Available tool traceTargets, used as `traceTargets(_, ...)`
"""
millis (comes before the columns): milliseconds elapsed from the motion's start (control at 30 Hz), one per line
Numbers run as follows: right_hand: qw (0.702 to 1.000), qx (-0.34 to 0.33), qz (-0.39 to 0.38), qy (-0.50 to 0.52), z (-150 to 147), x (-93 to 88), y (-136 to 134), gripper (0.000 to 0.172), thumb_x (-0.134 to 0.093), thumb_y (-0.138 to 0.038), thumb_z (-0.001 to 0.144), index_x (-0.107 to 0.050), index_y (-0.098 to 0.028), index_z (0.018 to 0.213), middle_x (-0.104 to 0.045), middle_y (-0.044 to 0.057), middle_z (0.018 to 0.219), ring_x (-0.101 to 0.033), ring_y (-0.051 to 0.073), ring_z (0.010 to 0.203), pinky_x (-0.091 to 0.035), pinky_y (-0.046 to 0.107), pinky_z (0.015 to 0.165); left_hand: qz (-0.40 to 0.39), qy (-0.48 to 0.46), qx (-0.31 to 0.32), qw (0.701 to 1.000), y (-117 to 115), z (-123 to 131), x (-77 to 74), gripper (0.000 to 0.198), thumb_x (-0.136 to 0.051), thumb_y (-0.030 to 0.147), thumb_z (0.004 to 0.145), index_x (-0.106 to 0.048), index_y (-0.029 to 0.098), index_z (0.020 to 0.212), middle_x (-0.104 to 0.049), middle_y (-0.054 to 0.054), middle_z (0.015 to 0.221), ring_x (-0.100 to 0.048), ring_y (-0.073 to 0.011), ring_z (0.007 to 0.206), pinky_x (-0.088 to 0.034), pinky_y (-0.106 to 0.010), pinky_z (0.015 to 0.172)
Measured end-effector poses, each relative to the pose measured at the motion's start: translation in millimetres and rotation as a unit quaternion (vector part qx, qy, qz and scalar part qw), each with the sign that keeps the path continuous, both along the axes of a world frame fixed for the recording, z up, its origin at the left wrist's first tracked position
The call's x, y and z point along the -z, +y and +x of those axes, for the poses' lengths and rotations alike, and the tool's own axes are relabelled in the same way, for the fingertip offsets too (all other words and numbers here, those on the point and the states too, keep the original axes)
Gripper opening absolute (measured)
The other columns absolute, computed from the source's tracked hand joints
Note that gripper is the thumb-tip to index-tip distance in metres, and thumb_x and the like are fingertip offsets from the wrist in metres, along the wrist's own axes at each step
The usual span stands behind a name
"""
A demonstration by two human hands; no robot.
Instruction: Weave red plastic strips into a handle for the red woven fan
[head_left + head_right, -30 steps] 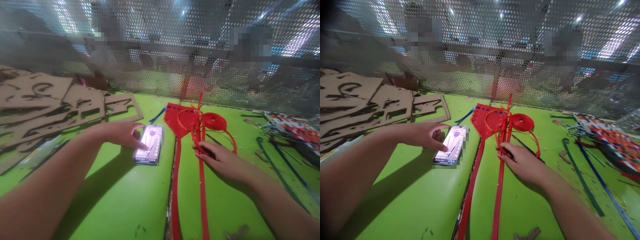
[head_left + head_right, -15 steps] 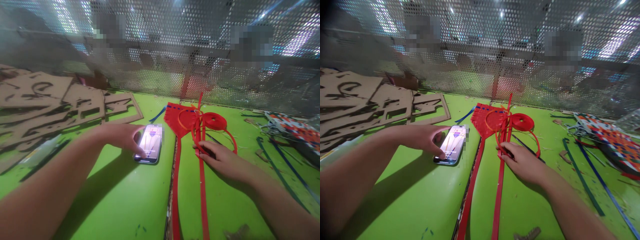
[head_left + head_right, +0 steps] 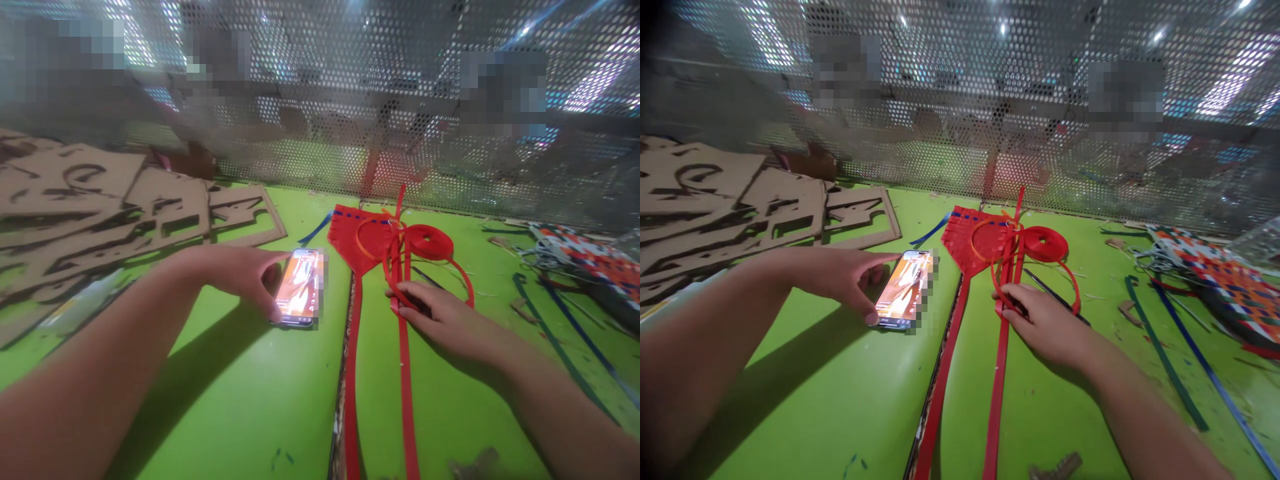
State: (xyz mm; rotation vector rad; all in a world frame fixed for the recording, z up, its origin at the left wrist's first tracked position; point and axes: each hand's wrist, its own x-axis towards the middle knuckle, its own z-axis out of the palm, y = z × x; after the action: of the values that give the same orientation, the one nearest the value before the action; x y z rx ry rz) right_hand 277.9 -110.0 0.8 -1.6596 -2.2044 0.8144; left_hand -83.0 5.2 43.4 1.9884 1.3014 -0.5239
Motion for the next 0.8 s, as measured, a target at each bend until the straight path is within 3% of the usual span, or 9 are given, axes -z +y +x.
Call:
traceTargets(300, 1.000, 0.000, -0.006, 0.002, 1.1, 1.5, 0.1, 0.028, -0.052, -0.046, 0.108, -0.069, -0.027, 0.120, -0.075, 0.009, 0.123, -0.068, 0.029, 0.109, -0.053, 0.042, 0.093, 0.013, -0.008, -0.001, 1.000, 4.9, -6.7, 9.1, 0.135, -0.087, 0.062, 0.063, -0.019, 0.027, 0.173, -0.075, -0.016, 0.127, -0.069, -0.0356, 0.109, -0.053, -0.036, 0.085)
traceTargets(600, 1.000, -0.005, 0.001, 0.000, 0.7, 1.6, 2.1, 0.028, -0.052, -0.045, 0.108, -0.069, -0.027, 0.122, -0.075, 0.009, 0.122, -0.068, 0.029, 0.109, -0.052, 0.041, 0.093, 0.032, 0.001, -0.007, 0.999, 3.2, -5.1, 7.3, 0.131, -0.089, 0.062, 0.062, -0.026, 0.028, 0.172, -0.076, -0.015, 0.124, -0.069, -0.0356, 0.107, -0.053, -0.037, 0.085)
traceTargets(800, 1.000, -0.005, -0.004, -0.002, 0.7, 0.5, 0.8, 0.027, -0.051, -0.045, 0.109, -0.068, -0.027, 0.120, -0.074, 0.009, 0.122, -0.068, 0.029, 0.108, -0.052, 0.041, 0.092, 0.020, -0.012, 0.000, 1.000, 5.2, -5.9, 7.6, 0.120, -0.082, 0.076, 0.068, -0.035, 0.030, 0.169, -0.077, -0.015, 0.120, -0.071, -0.0340, 0.102, -0.053, -0.035, 0.078)
